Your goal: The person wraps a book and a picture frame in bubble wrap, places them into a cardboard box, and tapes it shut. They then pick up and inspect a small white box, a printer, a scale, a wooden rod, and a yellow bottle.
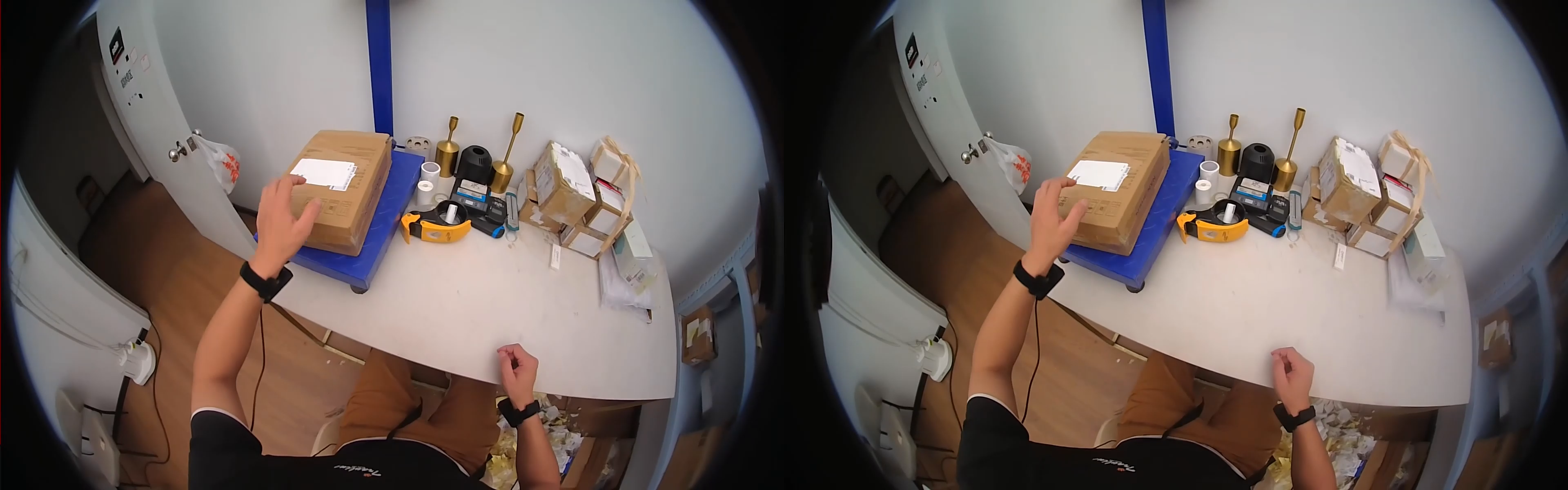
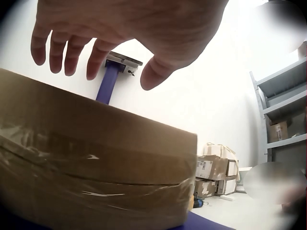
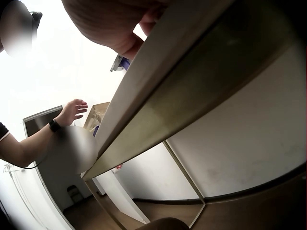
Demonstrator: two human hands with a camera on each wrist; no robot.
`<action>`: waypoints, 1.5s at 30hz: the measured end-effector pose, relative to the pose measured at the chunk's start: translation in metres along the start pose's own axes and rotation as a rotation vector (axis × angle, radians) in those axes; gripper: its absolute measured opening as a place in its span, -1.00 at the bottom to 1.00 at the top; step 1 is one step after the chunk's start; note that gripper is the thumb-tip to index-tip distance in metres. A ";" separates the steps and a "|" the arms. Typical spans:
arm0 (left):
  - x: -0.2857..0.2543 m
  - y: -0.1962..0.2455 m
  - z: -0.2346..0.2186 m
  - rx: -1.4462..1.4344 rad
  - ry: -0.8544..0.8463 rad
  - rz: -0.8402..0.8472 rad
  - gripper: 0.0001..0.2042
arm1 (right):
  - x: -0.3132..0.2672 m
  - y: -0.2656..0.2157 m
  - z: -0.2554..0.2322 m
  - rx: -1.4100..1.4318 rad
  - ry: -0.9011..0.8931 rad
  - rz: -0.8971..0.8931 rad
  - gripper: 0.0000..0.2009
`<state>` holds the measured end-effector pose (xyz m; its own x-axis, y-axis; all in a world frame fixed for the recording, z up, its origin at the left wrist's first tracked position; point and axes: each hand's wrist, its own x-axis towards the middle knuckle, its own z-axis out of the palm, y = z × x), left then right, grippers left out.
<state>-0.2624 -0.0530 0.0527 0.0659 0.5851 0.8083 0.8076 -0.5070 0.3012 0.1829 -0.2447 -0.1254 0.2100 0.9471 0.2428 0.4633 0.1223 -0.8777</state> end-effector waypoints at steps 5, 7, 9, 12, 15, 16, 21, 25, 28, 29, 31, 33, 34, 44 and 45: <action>0.019 -0.058 0.024 0.376 -0.329 -0.327 -0.27 | -0.002 -0.003 -0.006 0.078 -0.019 0.022 -0.90; 0.022 -0.065 0.023 0.357 -0.450 -0.493 -0.15 | -0.001 0.003 -0.006 0.143 -0.020 0.064 -0.89; 0.023 -0.067 0.025 0.368 -0.442 -0.495 -0.13 | 0.002 0.006 -0.007 0.205 -0.025 0.106 -0.89; 0.028 -0.072 0.023 0.357 -0.456 -0.558 -0.10 | 0.017 -0.008 -0.012 0.387 -0.121 0.261 -0.88; 0.033 -0.094 0.021 0.247 -0.500 -0.677 -0.08 | 0.033 -0.036 -0.006 0.511 -0.321 0.357 -0.82; 0.033 -0.100 0.021 0.159 -0.519 -0.741 -0.07 | 0.039 -0.046 0.000 0.508 -0.320 0.355 -0.82; 0.027 -0.088 0.017 0.226 -0.464 -0.683 -0.07 | 0.080 -0.088 0.045 0.620 -0.521 0.271 -0.79; 0.017 -0.070 0.012 0.167 -0.499 -0.627 -0.10 | 0.099 -0.114 0.088 0.670 -0.606 0.266 -0.67; 0.007 -0.049 0.010 0.130 -0.504 -0.582 -0.14 | 0.096 -0.129 0.115 0.661 -0.525 0.132 -0.30; 0.003 -0.046 0.011 0.095 -0.501 -0.565 -0.16 | 0.095 -0.136 0.119 0.702 -0.540 0.186 -0.20; -0.003 -0.036 0.010 0.065 -0.519 -0.540 -0.24 | 0.097 -0.139 0.126 0.746 -0.575 0.259 0.03; -0.011 -0.017 0.006 0.042 -0.510 -0.499 -0.28 | 0.094 -0.147 0.130 0.772 -0.558 0.265 0.05; -0.017 -0.009 0.006 0.020 -0.496 -0.465 -0.32 | 0.094 -0.151 0.130 0.795 -0.550 0.269 0.07; -0.096 0.108 0.028 -0.265 -0.137 -0.182 -0.42 | 0.100 -0.111 0.101 1.113 -0.185 0.110 0.03; -0.105 0.120 0.036 -0.269 -0.136 -0.180 -0.42 | 0.103 -0.104 0.089 1.154 -0.164 0.101 -0.04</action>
<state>-0.1510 -0.1528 -0.0142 0.0287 0.7498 0.6610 0.6314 -0.5263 0.5696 0.0803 -0.1332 -0.0458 0.0481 0.9845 0.1685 -0.6239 0.1613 -0.7647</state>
